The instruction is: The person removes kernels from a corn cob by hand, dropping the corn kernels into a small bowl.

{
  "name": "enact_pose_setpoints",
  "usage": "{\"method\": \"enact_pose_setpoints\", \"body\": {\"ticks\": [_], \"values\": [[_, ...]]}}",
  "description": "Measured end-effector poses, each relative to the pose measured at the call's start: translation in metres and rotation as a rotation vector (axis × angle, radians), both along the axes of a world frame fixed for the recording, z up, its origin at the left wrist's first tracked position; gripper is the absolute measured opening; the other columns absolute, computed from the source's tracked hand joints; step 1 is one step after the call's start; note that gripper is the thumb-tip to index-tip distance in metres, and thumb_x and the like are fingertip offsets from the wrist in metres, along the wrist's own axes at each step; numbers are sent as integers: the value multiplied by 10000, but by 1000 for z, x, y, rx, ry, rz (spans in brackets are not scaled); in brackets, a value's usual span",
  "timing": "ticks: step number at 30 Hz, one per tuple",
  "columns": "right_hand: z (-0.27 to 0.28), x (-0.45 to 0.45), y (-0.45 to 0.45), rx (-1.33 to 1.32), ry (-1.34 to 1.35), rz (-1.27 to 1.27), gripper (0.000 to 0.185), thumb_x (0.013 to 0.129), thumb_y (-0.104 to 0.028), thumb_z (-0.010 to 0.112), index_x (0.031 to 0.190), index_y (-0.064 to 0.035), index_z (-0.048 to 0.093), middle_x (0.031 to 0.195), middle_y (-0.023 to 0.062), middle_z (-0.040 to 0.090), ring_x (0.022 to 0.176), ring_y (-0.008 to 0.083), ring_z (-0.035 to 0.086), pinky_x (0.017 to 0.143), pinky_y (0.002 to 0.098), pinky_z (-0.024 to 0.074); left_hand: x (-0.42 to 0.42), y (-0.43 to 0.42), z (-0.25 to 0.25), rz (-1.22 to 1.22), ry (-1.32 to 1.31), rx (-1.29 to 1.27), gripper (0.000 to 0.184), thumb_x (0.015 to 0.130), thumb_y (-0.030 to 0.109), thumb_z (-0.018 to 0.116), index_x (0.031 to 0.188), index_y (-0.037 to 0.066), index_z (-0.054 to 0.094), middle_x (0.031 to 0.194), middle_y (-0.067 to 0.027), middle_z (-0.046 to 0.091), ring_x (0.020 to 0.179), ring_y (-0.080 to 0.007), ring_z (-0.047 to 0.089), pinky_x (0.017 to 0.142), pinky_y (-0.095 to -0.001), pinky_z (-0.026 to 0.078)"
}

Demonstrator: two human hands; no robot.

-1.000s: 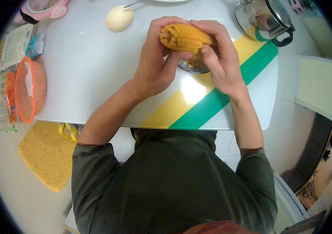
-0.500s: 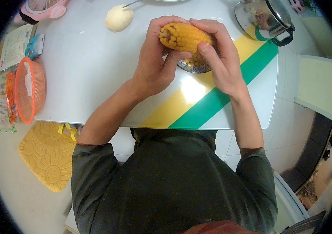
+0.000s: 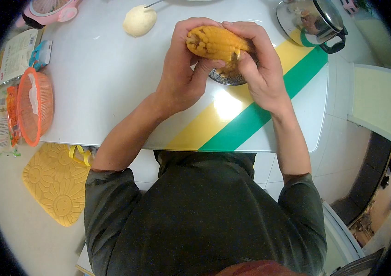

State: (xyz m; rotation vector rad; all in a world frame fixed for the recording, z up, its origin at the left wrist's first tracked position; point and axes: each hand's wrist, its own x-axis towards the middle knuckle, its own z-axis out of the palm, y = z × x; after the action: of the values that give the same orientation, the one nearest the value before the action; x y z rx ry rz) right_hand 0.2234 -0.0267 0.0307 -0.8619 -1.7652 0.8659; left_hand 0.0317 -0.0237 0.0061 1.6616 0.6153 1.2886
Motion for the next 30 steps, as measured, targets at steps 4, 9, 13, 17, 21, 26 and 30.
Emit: {"method": "enact_pose_setpoints", "body": {"ticks": [4, 9, 13, 17, 21, 26, 30], "values": [[1, 3, 0, -43, 42, 42, 428, 909, -7, 465, 1325, 27, 560, 1239, 142, 628, 1186, 235, 608, 1064, 343, 445, 0, -1, 1, 5, 6, -10, 557, 953, -69, 622, 1418, 14, 325, 1358, -131, 489, 1239, -213, 550, 1088, -351, 474], [1, 3, 0, -28, 76, 64, 403, 946, -29, 475, 1336, 27, 558, 1246, 146, 626, 1194, 238, 603, 1064, 344, 442, 0, 1, 0, 11, 0, -11, 555, 952, -82, 609, 1420, 18, 328, 1350, -135, 504, 1237, -214, 556, 1083, -350, 481], [2, -1, -2, -39, 4, 8, 396, 958, -28, 501, 1346, 31, 553, 1257, 152, 625, 1200, 239, 600, 1064, 342, 440, 0, 1, -1, 18, 9, -14, 545, 949, -79, 618, 1410, 25, 347, 1334, -126, 511, 1225, -209, 563, 1050, -337, 499], [2, 2, 0, -43, 13, 27, 384, 980, -58, 544, 1354, 28, 552, 1260, 151, 626, 1196, 242, 603, 1058, 341, 443, 2, 1, -2, 19, -43, -28, 540, 938, -80, 636, 1396, 31, 371, 1320, -110, 510, 1217, -203, 567, 1002, -316, 526], [-1, 5, 1, -17, 34, 51, 387, 993, -104, 595, 1356, 22, 556, 1254, 148, 627, 1186, 246, 610, 1047, 342, 451, 1, 2, -1, 15, -15, -9, 555, 969, -27, 649, 1424, 21, 335, 1339, -133, 522, 1224, -213, 569, 1065, -349, 496], [0, 3, 0, 1, 2, 26, 417, 966, -112, 650, 1353, 17, 559, 1245, 150, 631, 1160, 257, 625, 1023, 349, 470, 1, 1, -2, 18, -31, -24, 549, 978, 16, 665, 1418, 18, 337, 1346, -136, 524, 1214, -215, 576, 1052, -345, 503], [-3, 3, 2, 47, -57, -6, 406, 972, -115, 646, 1348, 12, 562, 1244, 159, 634, 1140, 285, 638, 1003, 360, 484, 1, 1, -1, 22, -22, -29, 548, 981, 15, 658, 1421, 22, 331, 1348, -134, 528, 1163, -203, 598, 994, -324, 535]]}}
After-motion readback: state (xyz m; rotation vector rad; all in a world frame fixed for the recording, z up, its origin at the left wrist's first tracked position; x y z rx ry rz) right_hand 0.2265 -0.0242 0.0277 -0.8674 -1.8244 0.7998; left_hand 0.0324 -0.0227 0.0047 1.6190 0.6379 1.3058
